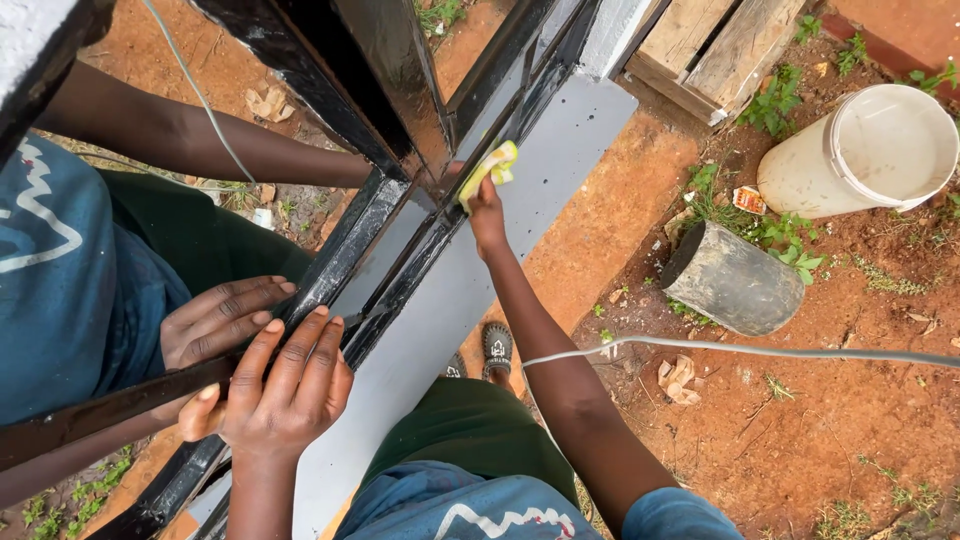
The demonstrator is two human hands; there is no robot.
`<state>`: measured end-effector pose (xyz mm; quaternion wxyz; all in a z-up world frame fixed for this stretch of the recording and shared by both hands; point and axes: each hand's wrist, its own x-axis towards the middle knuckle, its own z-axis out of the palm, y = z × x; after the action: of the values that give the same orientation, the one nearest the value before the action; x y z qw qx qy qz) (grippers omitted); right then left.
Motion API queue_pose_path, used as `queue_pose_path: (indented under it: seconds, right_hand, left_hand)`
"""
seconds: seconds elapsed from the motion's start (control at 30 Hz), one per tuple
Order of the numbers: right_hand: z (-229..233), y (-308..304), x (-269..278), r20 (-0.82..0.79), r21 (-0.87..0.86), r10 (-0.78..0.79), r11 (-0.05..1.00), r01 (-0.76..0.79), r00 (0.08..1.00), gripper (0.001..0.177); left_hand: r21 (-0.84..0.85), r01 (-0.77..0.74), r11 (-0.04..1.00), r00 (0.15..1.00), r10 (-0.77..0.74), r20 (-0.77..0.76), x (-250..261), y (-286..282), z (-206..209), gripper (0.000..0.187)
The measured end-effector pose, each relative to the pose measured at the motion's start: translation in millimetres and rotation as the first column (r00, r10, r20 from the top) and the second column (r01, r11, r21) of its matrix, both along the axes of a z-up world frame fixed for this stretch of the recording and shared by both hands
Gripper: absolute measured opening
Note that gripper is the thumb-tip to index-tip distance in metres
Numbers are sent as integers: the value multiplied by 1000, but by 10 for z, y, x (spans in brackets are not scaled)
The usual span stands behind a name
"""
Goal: Cleaning a black metal frame with a yellow cloth outdoors.
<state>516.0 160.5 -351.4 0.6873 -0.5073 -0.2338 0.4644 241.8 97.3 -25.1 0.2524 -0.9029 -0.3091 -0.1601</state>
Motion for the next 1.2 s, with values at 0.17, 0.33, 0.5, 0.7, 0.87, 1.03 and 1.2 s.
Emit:
queue_pose_path:
  seconds: [0.17, 0.33, 0.5, 0.7, 0.87, 1.03, 1.2]
  right_hand:
    - [-201, -375, -443, -57, -106, 65, 992, -71, 996, 71]
    - [-539, -468, -573, 200, 42, 83, 995, -94, 976, 75]
    - [-131, -305, -300, 221, -66, 126, 991, -114, 967, 81]
    - [2, -237, -20, 335, 41, 125, 988, -147, 934, 79]
    - [-449, -135, -83, 631, 75, -22, 997, -33, 776, 83]
    - [-605, -490, -423, 437, -48, 151, 988, -144, 887, 86]
    - [-462, -572, -443, 511, -100, 210, 978, -185, 834, 72]
  left_hand:
    - [18, -38, 999, 999, 38, -15, -28, 12, -93, 18]
    - [18, -54, 998, 997, 55, -58, -11, -5, -248, 22]
    - [-182, 213, 960, 928, -141, 346, 292, -257, -710, 27]
    - [-366, 284, 886, 931, -345, -114, 1462, 138, -1465, 54]
    - [-157, -63, 986, 803, -43, -595, 2072, 793, -2248, 65]
    - [-50, -85, 995, 487, -2, -873, 2159, 930, -2047, 69]
    - [-9, -35, 999, 507, 10, -862, 2022, 923, -2096, 73]
